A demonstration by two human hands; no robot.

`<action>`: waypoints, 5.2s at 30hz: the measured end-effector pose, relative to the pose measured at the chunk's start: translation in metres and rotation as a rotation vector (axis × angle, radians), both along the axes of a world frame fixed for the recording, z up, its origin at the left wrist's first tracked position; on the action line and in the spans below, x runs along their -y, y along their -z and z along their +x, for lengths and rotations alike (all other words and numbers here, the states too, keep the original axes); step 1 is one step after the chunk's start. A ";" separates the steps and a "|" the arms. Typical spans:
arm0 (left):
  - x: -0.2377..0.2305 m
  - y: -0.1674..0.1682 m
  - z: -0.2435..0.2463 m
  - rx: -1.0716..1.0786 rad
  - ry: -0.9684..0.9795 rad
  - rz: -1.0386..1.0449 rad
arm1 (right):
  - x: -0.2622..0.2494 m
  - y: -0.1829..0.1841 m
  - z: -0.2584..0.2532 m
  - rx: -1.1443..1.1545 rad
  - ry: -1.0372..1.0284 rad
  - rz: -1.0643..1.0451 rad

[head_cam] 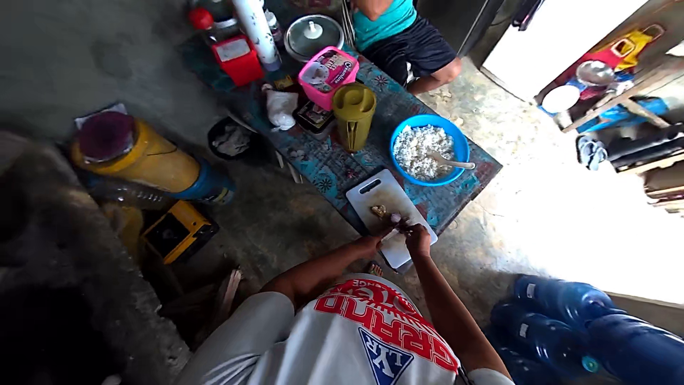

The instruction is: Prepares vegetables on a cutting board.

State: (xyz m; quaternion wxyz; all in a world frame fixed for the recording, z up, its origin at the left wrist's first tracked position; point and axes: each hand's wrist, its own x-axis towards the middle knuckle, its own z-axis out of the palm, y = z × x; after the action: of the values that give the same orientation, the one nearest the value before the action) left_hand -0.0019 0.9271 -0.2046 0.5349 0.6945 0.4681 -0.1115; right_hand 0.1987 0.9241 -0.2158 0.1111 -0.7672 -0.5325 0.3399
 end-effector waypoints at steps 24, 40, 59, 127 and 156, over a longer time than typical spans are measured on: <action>0.024 -0.050 0.032 -0.355 0.196 0.247 | 0.005 -0.001 -0.002 0.009 0.119 -0.063; -0.009 0.002 -0.002 -0.060 0.075 0.066 | 0.007 -0.002 0.002 -0.023 0.123 -0.047; 0.017 -0.015 0.039 -0.308 0.168 0.223 | 0.010 -0.004 0.000 -0.002 0.142 -0.014; 0.024 -0.022 0.041 -0.358 0.193 0.220 | 0.000 0.004 0.009 -0.093 0.209 -0.077; 0.019 -0.040 0.034 -0.332 0.129 0.363 | 0.008 -0.021 0.007 -0.134 0.172 -0.018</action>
State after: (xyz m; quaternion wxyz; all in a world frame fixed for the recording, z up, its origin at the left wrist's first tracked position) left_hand 0.0319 0.9083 -0.1650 0.3090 0.7796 0.5168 -0.1721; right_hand 0.2059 0.9165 -0.1943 0.1683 -0.7866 -0.4528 0.3846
